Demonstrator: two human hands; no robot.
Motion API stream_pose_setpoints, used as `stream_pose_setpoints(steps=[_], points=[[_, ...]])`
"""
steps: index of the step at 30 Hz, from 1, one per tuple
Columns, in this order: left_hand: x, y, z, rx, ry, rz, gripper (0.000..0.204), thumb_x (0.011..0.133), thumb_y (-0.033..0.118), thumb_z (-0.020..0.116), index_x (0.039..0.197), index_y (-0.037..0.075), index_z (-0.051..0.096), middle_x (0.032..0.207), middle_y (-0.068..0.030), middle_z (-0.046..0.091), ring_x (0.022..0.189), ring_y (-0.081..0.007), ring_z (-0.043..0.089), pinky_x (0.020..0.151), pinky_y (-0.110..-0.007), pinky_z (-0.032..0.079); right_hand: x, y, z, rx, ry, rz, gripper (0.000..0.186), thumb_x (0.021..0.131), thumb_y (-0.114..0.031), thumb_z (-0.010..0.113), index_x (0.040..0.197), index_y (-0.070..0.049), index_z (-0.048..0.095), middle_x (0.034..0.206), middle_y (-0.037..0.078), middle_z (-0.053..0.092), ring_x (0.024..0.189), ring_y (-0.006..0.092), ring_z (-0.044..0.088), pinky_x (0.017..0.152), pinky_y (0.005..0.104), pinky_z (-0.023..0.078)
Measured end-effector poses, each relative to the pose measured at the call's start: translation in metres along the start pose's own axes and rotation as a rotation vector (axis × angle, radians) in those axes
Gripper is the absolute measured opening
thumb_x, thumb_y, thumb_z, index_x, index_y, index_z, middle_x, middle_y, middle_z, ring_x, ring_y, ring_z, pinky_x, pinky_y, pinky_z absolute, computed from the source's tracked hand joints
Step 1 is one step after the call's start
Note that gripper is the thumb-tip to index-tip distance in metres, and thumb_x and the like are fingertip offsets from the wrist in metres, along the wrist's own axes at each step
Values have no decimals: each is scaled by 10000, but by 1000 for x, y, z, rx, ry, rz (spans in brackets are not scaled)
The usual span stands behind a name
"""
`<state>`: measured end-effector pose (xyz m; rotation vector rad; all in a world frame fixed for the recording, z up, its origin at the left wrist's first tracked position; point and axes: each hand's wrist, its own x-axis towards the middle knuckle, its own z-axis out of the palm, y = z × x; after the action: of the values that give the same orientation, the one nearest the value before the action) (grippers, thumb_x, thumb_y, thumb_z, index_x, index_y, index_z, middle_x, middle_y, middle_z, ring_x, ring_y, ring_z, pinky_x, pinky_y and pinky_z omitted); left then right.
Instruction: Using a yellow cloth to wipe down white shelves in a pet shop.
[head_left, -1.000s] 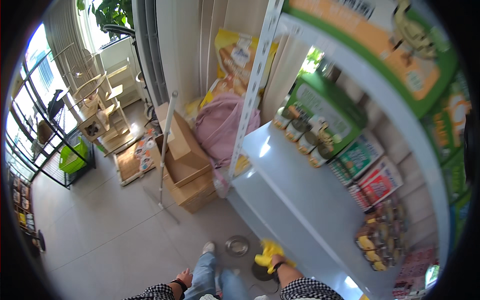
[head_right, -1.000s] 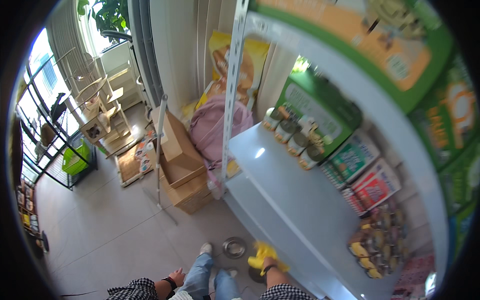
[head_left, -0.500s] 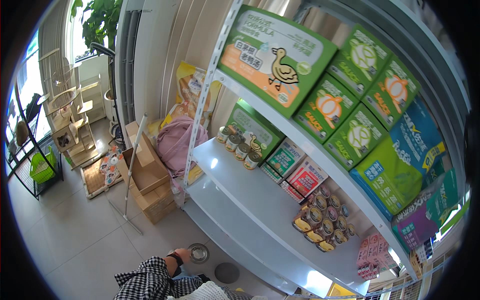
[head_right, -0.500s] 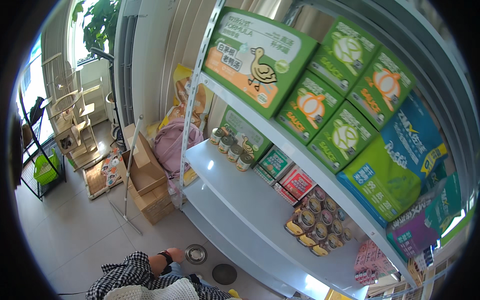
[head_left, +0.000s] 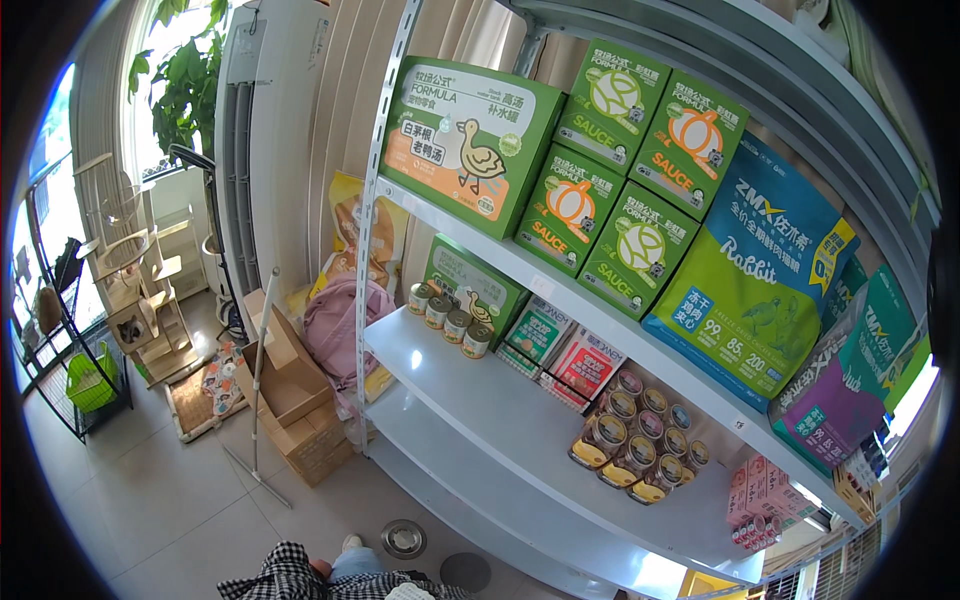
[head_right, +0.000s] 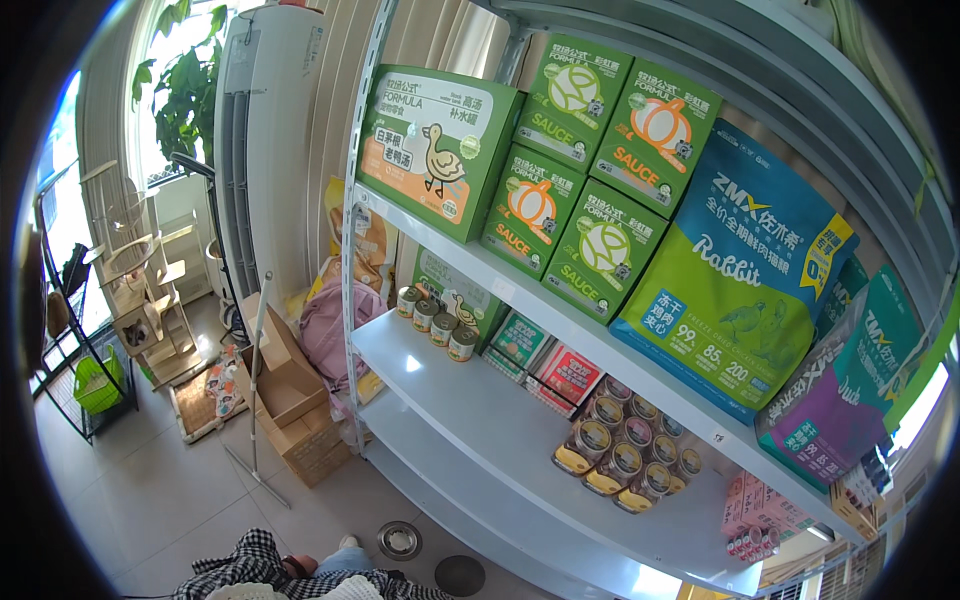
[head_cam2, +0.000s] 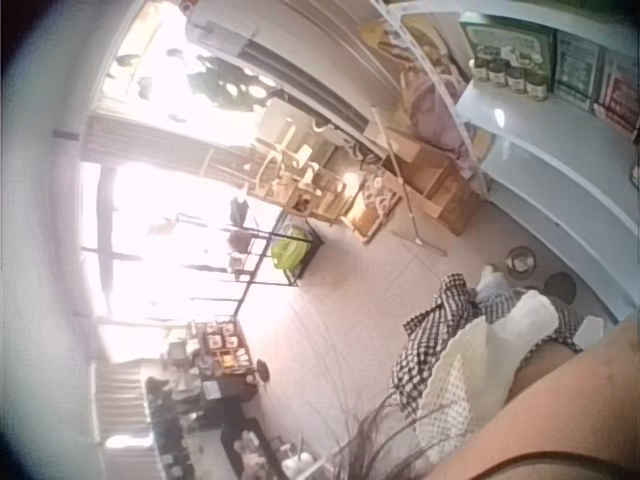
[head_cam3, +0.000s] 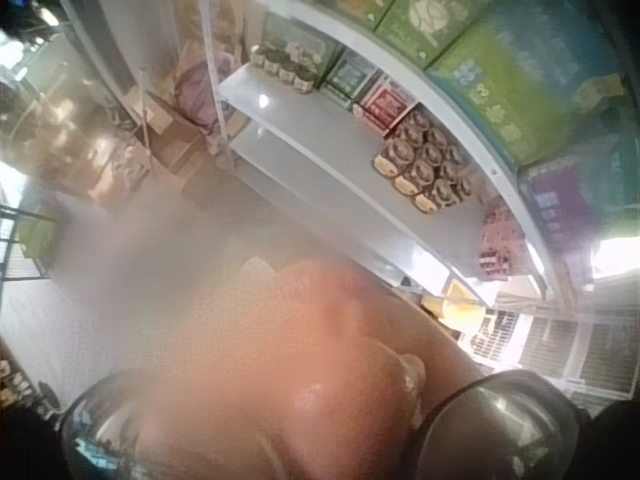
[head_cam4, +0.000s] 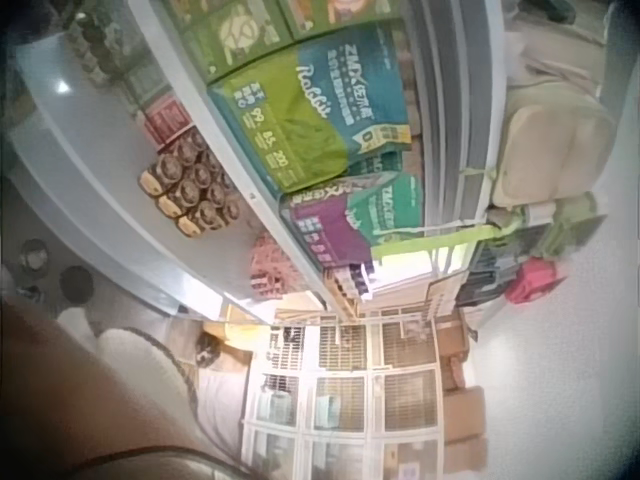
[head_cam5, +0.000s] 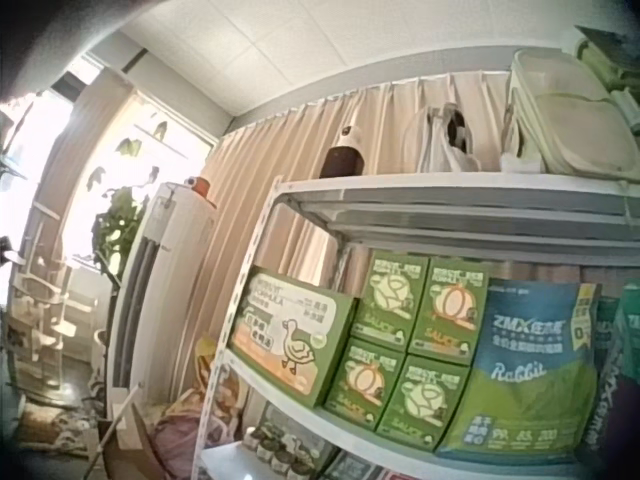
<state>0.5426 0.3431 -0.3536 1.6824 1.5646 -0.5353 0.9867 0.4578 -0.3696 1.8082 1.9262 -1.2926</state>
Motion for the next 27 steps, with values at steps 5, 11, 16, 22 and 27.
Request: stream_pose_setpoints(steps=[5, 11, 16, 22, 27], points=[[-23, 17, -15, -19, -60, -71, 276, 799, 204, 483, 977, 51, 627, 1016, -190, 609, 968, -335, 578, 820, -402, 463, 7, 7, 11, 12, -19, -10, 312, 787, -297, 528, 979, -67, 614, 1039, 206, 591, 978, 356, 559, 819, 428, 444], [-54, 45, -39, -88, -84, -170, 281, 808, 209, 484, 1006, 65, 624, 1061, -175, 596, 1003, -320, 566, 836, -392, 454, 4, 27, 23, 9, -41, -21, 317, 784, -300, 531, 986, -68, 610, 1039, 205, 591, 978, 356, 559, 819, 428, 444], [-55, 45, -46, -123, -111, -226, 308, 826, 213, 439, 1043, 86, 619, 1114, -162, 577, 1036, -299, 555, 859, -382, 443, -2, 40, 32, 24, -47, -7, 322, 782, -303, 534, 991, -68, 607, 1039, 205, 591, 978, 356, 559, 820, 428, 445], [-38, 27, -15, -85, -95, -211, 305, 820, 230, 449, 1021, 90, 632, 1092, -170, 586, 1017, -306, 563, 857, -383, 444, -13, 50, 43, 44, -52, 2, 328, 780, -306, 538, 998, -69, 603, 1039, 205, 592, 979, 356, 558, 820, 428, 445], [-52, 39, -24, -107, -57, -247, 290, 847, 173, 409, 998, 86, 640, 1058, -151, 607, 1003, -293, 578, 836, -399, 463, -15, 47, 50, 60, -53, 12, 334, 778, -308, 541, 1003, -69, 600, 1038, 204, 592, 979, 356, 558, 820, 428, 445]])
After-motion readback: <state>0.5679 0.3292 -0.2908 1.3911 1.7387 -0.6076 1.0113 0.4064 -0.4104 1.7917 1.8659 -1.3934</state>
